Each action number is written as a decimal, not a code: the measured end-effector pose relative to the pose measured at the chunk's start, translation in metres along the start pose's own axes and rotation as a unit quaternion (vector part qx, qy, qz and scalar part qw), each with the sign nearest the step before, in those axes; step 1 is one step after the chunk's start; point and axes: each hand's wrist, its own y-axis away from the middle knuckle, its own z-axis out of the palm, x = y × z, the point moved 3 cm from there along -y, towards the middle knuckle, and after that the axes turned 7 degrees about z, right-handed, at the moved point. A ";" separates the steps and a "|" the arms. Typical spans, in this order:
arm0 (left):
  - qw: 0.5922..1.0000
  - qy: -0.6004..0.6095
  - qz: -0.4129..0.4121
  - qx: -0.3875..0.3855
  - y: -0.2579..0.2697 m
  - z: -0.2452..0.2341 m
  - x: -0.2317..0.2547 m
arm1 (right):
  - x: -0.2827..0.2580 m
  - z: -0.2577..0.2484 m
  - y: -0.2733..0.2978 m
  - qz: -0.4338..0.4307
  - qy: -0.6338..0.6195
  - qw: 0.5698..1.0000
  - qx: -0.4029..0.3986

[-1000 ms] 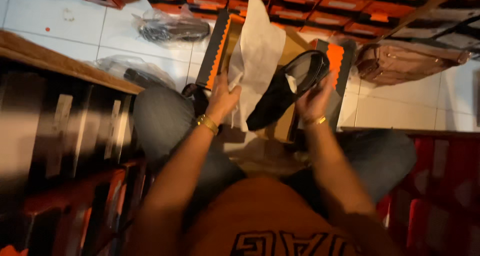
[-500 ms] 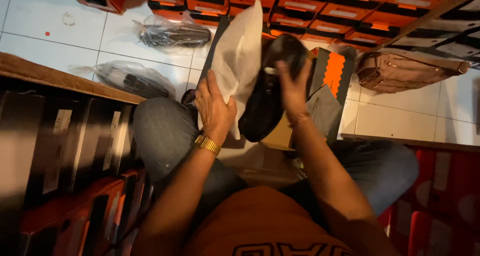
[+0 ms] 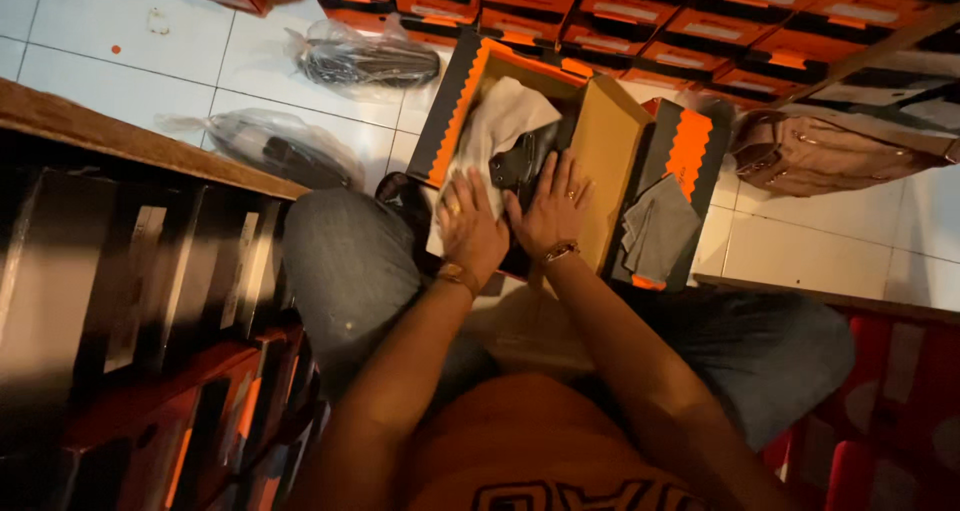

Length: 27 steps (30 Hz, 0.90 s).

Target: The person cleans a pair of black shoes using a cloth, wiping the exterior and interior surfaces. The person then wraps each shoe in tissue paper and places them into a shoebox, closing the box afterward.

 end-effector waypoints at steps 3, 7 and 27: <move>0.959 0.153 -0.033 -0.238 0.002 0.015 -0.003 | 0.002 0.002 -0.001 -0.011 -0.001 1.000 0.002; 0.902 0.222 -0.129 -0.345 -0.016 -0.022 -0.009 | 0.011 0.002 -0.005 -0.036 -0.035 0.999 0.014; 0.905 0.375 -0.178 -0.087 0.023 0.005 0.009 | -0.052 0.001 -0.147 -0.194 0.152 0.953 -0.178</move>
